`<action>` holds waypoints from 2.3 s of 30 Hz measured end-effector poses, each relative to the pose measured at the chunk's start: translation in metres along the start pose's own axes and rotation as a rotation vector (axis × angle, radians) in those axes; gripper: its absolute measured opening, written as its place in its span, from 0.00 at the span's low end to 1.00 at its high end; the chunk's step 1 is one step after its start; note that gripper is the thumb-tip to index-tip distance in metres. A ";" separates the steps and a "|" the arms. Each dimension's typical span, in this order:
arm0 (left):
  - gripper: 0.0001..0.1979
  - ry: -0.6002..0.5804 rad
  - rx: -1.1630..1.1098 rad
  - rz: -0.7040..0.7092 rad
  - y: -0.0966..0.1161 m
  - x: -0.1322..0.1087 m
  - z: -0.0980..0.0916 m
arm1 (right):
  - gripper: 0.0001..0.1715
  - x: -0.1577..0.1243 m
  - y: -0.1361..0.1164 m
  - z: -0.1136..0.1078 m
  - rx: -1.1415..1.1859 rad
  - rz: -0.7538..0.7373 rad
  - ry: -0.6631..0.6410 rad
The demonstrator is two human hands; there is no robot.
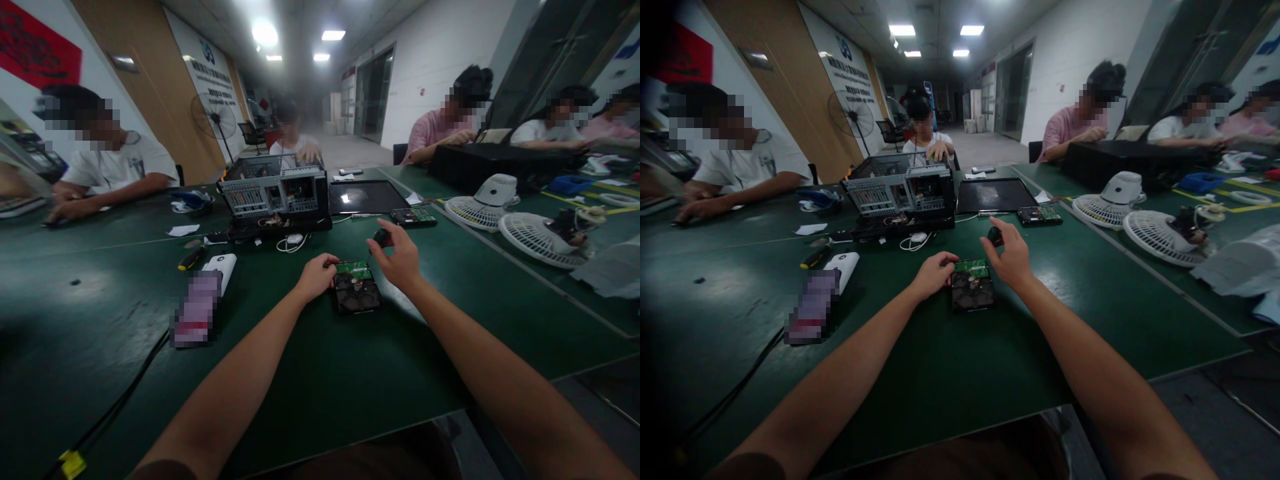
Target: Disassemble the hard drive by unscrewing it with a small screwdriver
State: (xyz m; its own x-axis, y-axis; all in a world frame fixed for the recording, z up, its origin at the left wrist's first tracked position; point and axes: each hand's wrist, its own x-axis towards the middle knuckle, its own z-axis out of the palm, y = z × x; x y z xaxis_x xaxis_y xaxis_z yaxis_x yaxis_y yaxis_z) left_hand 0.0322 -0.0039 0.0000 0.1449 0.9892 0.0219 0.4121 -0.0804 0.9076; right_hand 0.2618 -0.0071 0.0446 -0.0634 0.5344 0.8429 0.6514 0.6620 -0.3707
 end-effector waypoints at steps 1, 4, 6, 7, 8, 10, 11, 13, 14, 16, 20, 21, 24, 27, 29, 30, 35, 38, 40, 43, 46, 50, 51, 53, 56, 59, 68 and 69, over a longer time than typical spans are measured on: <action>0.16 0.005 -0.002 -0.004 0.000 0.000 0.000 | 0.26 0.000 0.001 0.000 -0.010 0.009 0.010; 0.16 0.000 -0.012 -0.010 -0.001 0.001 0.000 | 0.23 -0.001 0.001 -0.001 -0.005 0.012 0.037; 0.16 -0.004 -0.021 -0.008 -0.001 0.002 0.000 | 0.22 0.000 0.000 -0.003 -0.011 0.004 0.065; 0.16 -0.006 -0.023 -0.006 -0.002 0.002 0.000 | 0.22 0.001 -0.001 -0.004 -0.026 -0.002 0.084; 0.16 -0.005 -0.022 -0.006 -0.002 0.002 0.001 | 0.22 0.003 -0.001 -0.007 -0.047 -0.006 0.103; 0.15 0.002 -0.019 -0.010 -0.002 0.003 0.001 | 0.22 0.009 0.004 -0.012 -0.101 -0.007 0.142; 0.15 0.002 -0.018 -0.010 -0.002 0.003 0.001 | 0.22 0.011 0.009 -0.015 -0.130 0.001 0.158; 0.15 -0.003 -0.021 -0.007 -0.002 0.003 0.001 | 0.20 0.016 0.025 -0.023 -0.191 0.033 0.176; 0.15 -0.009 -0.024 -0.005 -0.002 0.003 0.001 | 0.20 0.017 0.036 -0.027 -0.235 0.055 0.180; 0.14 -0.018 -0.026 -0.006 -0.002 0.002 0.000 | 0.20 0.016 0.061 -0.035 -0.335 0.132 0.150; 0.13 -0.020 -0.027 -0.010 -0.001 0.001 0.000 | 0.20 0.004 0.103 -0.045 -0.589 0.431 -0.079; 0.13 -0.018 -0.028 -0.009 -0.001 0.001 0.000 | 0.19 0.001 0.110 -0.046 -0.651 0.477 -0.167; 0.12 -0.008 -0.028 -0.006 0.000 0.000 0.000 | 0.15 -0.006 0.116 -0.044 -0.719 0.544 -0.328; 0.12 0.000 -0.011 0.015 -0.002 0.001 0.002 | 0.19 -0.009 0.110 -0.037 -0.753 0.534 -0.552; 0.13 0.002 0.006 0.030 -0.005 0.002 0.002 | 0.24 -0.011 0.105 -0.031 -0.767 0.511 -0.625; 0.13 0.003 0.018 0.035 -0.006 0.002 0.003 | 0.27 -0.010 0.103 -0.029 -0.779 0.512 -0.642; 0.15 0.005 0.099 0.070 -0.007 0.002 0.004 | 0.35 0.002 0.107 -0.021 -0.842 0.575 -0.723; 0.17 -0.012 0.114 0.079 -0.005 0.001 0.003 | 0.33 0.014 0.114 -0.019 -0.827 0.568 -0.848; 0.17 -0.015 0.113 0.084 -0.004 0.000 0.003 | 0.30 0.017 0.117 -0.018 -0.813 0.553 -0.888; 0.17 0.015 0.135 0.107 -0.003 -0.001 0.004 | 0.29 0.012 0.117 -0.017 -0.840 0.546 -0.836; 0.16 0.042 0.176 0.135 -0.001 -0.002 0.004 | 0.29 0.001 0.113 -0.017 -0.883 0.544 -0.705; 0.17 0.057 0.222 0.152 0.003 -0.004 0.002 | 0.27 -0.005 0.110 -0.017 -0.879 0.543 -0.636; 0.17 0.061 0.232 0.156 0.004 -0.004 0.002 | 0.26 -0.005 0.109 -0.017 -0.877 0.548 -0.630; 0.17 0.069 0.251 0.171 0.006 -0.005 0.002 | 0.25 -0.005 0.108 -0.018 -0.872 0.556 -0.624; 0.16 0.088 0.287 0.192 0.008 -0.006 0.004 | 0.24 -0.005 0.104 -0.021 -0.870 0.572 -0.634; 0.15 0.115 0.329 0.210 0.010 -0.008 0.006 | 0.26 -0.006 0.099 -0.025 -0.865 0.565 -0.663; 0.16 0.213 0.501 0.105 0.011 -0.011 0.001 | 0.21 -0.003 0.100 -0.037 -0.858 0.566 -0.727; 0.16 0.222 0.508 0.093 0.011 -0.011 0.000 | 0.20 -0.002 0.101 -0.037 -0.853 0.565 -0.728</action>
State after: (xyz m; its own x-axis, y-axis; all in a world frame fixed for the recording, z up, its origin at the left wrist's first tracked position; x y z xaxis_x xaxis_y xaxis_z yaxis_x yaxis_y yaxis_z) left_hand 0.0348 -0.0159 0.0099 0.0311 0.9728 0.2294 0.7962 -0.1629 0.5826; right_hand 0.3559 0.0393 0.0196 0.1589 0.9777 0.1373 0.9872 -0.1590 -0.0099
